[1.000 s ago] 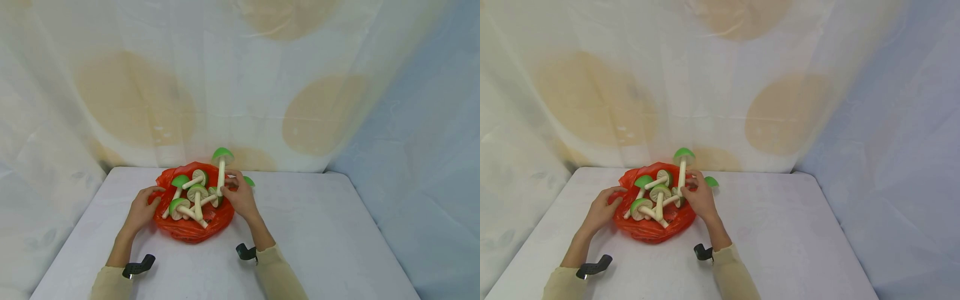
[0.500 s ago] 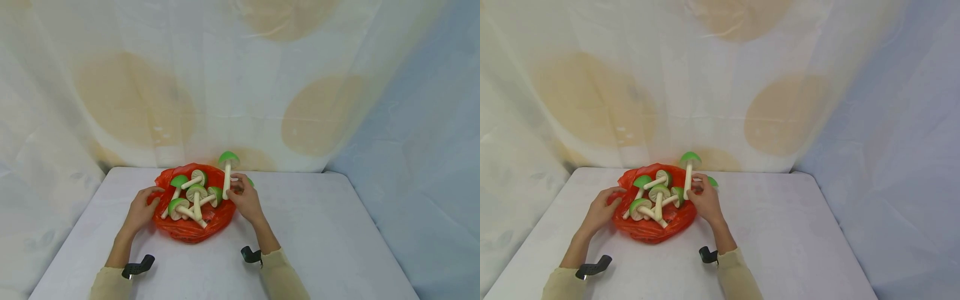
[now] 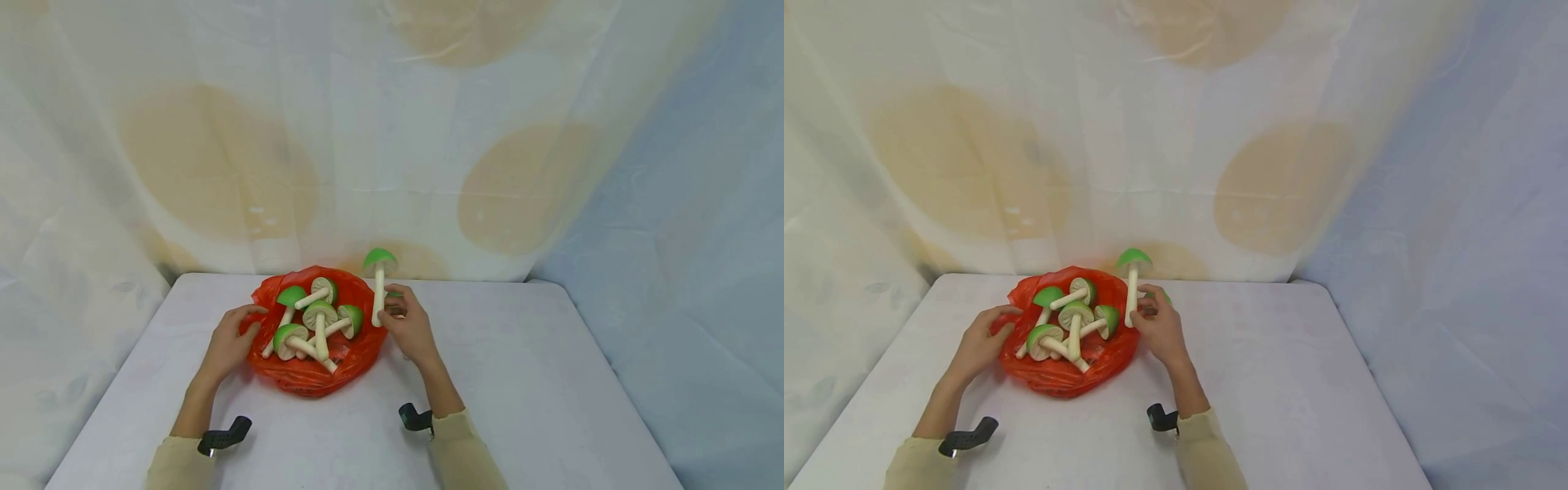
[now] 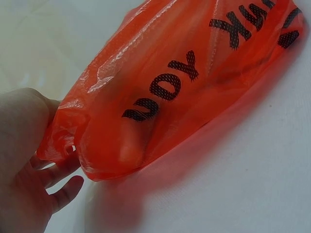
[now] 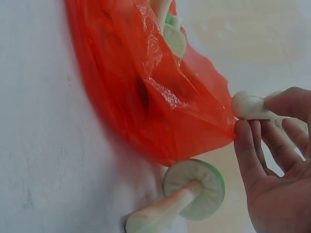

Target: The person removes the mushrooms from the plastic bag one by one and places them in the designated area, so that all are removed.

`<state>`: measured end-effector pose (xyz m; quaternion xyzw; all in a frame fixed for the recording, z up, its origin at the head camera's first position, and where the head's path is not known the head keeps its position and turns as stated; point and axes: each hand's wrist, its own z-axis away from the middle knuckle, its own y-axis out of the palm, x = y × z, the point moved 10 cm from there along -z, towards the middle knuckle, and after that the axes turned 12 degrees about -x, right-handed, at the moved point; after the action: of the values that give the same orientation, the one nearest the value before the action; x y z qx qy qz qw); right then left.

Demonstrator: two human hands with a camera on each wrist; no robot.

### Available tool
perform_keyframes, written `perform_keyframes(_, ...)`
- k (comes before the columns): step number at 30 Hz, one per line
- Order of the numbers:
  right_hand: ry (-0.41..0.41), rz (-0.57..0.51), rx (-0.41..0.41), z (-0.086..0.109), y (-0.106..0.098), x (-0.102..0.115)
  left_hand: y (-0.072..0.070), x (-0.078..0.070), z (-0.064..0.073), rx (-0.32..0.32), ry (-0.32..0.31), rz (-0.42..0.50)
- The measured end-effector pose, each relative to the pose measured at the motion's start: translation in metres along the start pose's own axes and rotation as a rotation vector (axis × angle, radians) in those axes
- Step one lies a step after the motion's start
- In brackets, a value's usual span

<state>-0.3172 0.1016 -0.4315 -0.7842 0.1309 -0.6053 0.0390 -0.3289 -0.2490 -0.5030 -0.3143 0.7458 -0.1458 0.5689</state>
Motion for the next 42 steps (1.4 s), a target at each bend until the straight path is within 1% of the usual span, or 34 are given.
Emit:
perform_keyframes(3,-0.002,0.0,0.021,0.005,-0.006,0.017,0.0,0.0,0.001,0.004,-0.003,0.001)
perform_keyframes(9,0.017,0.003,0.036,0.005,-0.013,0.014,0.0,0.001,0.001,0.003,0.001,0.006)
perform_keyframes(13,0.036,0.009,0.013,0.004,-0.02,0.012,0.001,0.002,0.001,0.003,0.003,0.009)
perform_keyframes(17,0.034,0.02,-0.009,0.002,-0.026,0.01,0.001,0.001,0.0,0.005,-0.002,0.007)
perform_keyframes(21,0.04,0.026,-0.019,0.0,-0.032,0.007,0.0,-0.001,0.0,0.006,-0.006,0.005)
perform_keyframes(27,0.075,0.008,-0.024,-0.001,-0.042,-0.004,-0.001,-0.005,0.0,-0.001,0.011,0.009)
perform_keyframes(34,0.106,0.012,-0.037,-0.002,-0.055,-0.018,0.0,-0.004,-0.002,-0.007,0.016,0.008)
perform_keyframes(42,0.114,0.023,-0.031,-0.001,-0.064,-0.024,-0.001,0.0,0.0,-0.006,0.004,0.009)
